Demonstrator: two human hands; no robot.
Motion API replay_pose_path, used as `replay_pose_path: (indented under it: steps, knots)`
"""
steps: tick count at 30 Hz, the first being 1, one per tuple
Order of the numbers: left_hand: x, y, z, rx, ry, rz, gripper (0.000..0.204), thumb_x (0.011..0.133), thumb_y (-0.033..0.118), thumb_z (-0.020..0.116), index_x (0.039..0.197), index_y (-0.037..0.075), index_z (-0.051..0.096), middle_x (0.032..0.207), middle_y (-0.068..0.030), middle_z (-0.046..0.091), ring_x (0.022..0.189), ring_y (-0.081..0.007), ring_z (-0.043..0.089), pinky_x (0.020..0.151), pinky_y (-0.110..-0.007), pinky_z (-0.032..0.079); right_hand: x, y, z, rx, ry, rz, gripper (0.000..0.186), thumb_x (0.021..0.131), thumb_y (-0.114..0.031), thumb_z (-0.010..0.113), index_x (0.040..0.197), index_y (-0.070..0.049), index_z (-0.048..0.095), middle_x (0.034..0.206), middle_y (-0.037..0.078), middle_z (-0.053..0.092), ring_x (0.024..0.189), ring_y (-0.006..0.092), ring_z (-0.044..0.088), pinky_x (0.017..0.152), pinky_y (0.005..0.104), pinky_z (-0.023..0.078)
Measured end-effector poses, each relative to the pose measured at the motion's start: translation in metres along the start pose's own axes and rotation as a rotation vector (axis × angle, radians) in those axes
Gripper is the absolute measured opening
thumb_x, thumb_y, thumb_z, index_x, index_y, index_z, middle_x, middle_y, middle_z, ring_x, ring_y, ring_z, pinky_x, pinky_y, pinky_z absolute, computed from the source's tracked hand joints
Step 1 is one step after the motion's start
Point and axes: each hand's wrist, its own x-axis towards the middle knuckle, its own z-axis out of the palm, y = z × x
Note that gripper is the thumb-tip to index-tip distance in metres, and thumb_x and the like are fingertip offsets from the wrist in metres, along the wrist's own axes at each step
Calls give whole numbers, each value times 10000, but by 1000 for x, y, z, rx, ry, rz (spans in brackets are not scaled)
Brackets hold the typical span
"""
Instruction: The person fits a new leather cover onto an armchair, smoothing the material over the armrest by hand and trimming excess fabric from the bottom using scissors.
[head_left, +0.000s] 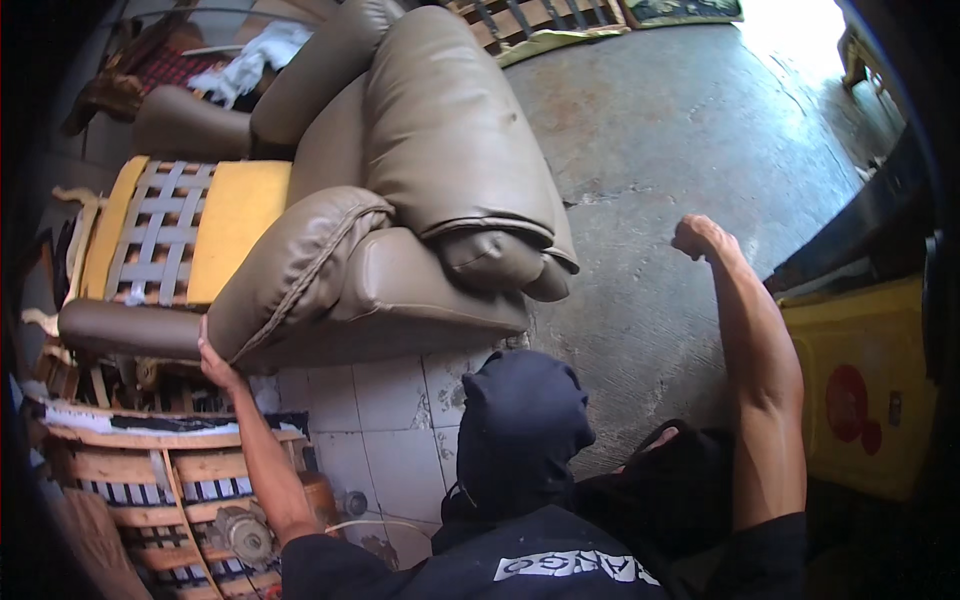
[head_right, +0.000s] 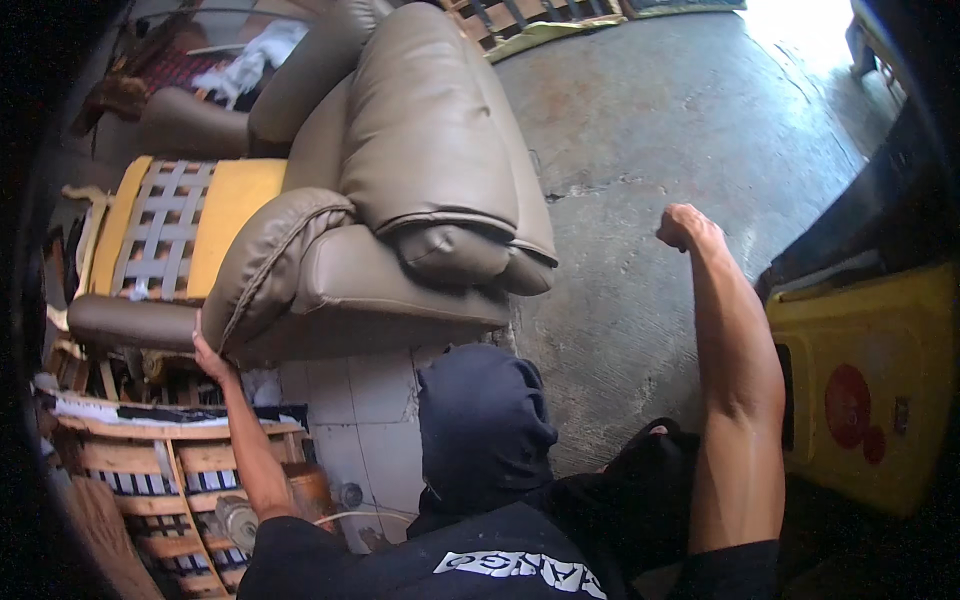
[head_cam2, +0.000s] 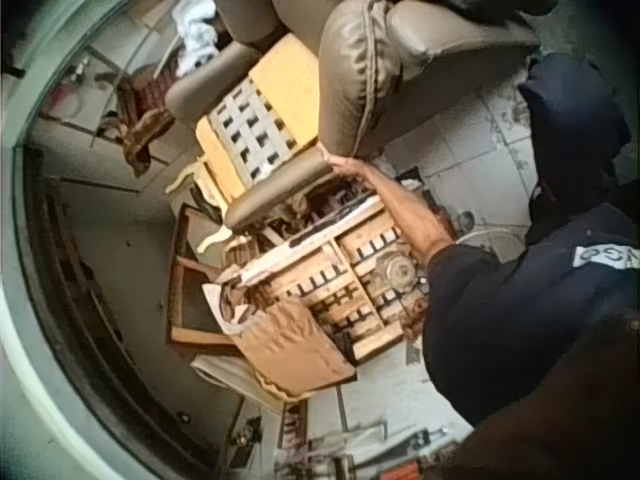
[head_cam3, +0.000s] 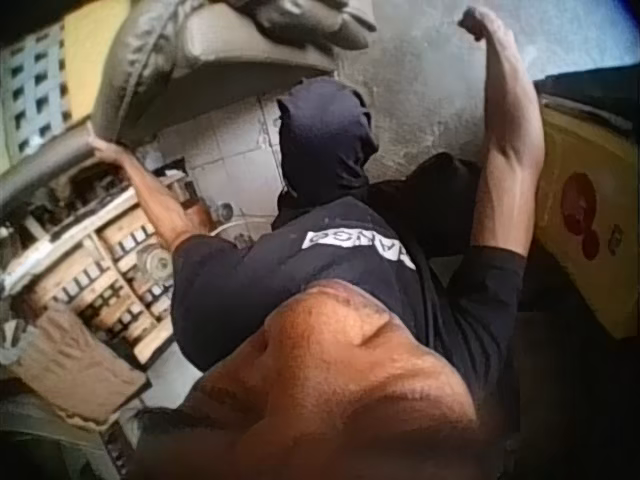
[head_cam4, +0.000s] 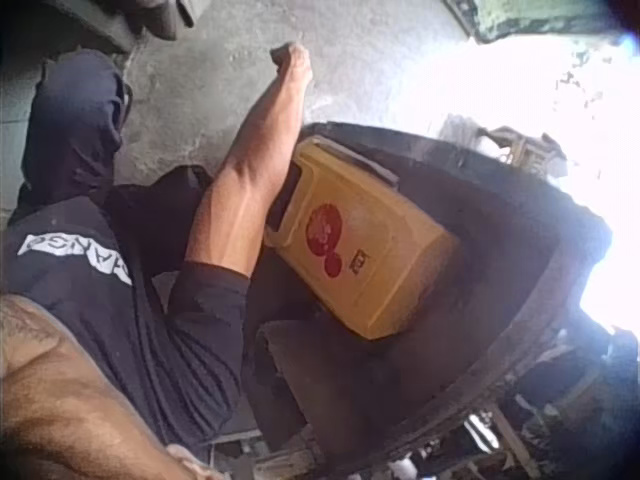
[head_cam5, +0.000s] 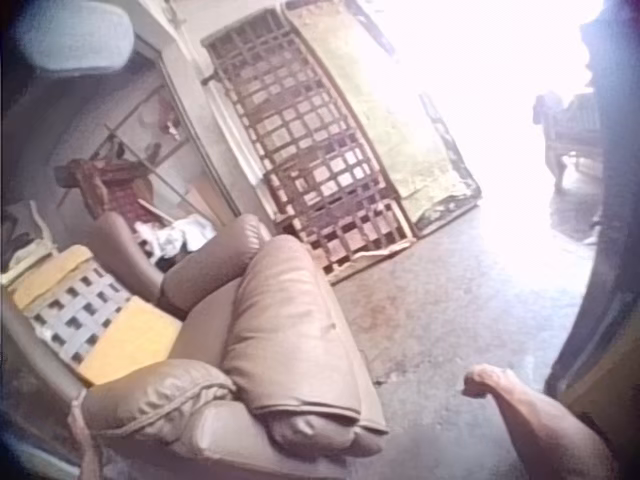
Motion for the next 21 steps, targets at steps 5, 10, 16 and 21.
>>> replay_pose_path:
  steps: [5, 10, 16, 21]
  knots:
    - [-53, 29, 39, 41, 304, -152, 570, 1077, 341, 215, 1374, 34, 592, 1418, -141, 567, 1287, -289, 530, 1100, -372, 381, -5, -9, 8, 20, -81, -122, 311, 920, -269, 525, 909, -39, 735, 788, 109, 720, 694, 210, 708, 594, 382, 574]
    - [-156, 13, 79, 408, 390, -118, 513, 1068, 274, 311, 1521, 39, 355, 1566, -164, 373, 1385, -296, 436, 1172, -362, 295, -16, -53, -2, 114, -57, -102, 302, 911, -287, 542, 922, -58, 738, 788, 107, 722, 683, 237, 697, 620, 401, 569]
    - [-332, 26, 193, -254, 171, -961, 507, 975, 145, 541, 1445, -24, 456, 1489, -147, 487, 1341, -241, 479, 1123, -313, 335, -30, -99, -16, 110, -94, -159, 341, 942, -306, 550, 1141, -64, 686, 881, 84, 707, 740, 188, 700, 579, 348, 572]
    - [-350, -9, 245, -270, 19, -1052, 502, 993, 197, 529, 1443, -15, 466, 1497, -126, 481, 1361, -233, 449, 1137, -324, 312, -22, -68, -23, 83, -58, -96, 369, 922, -309, 570, 1168, -55, 677, 885, 81, 705, 760, 189, 711, 586, 357, 581]
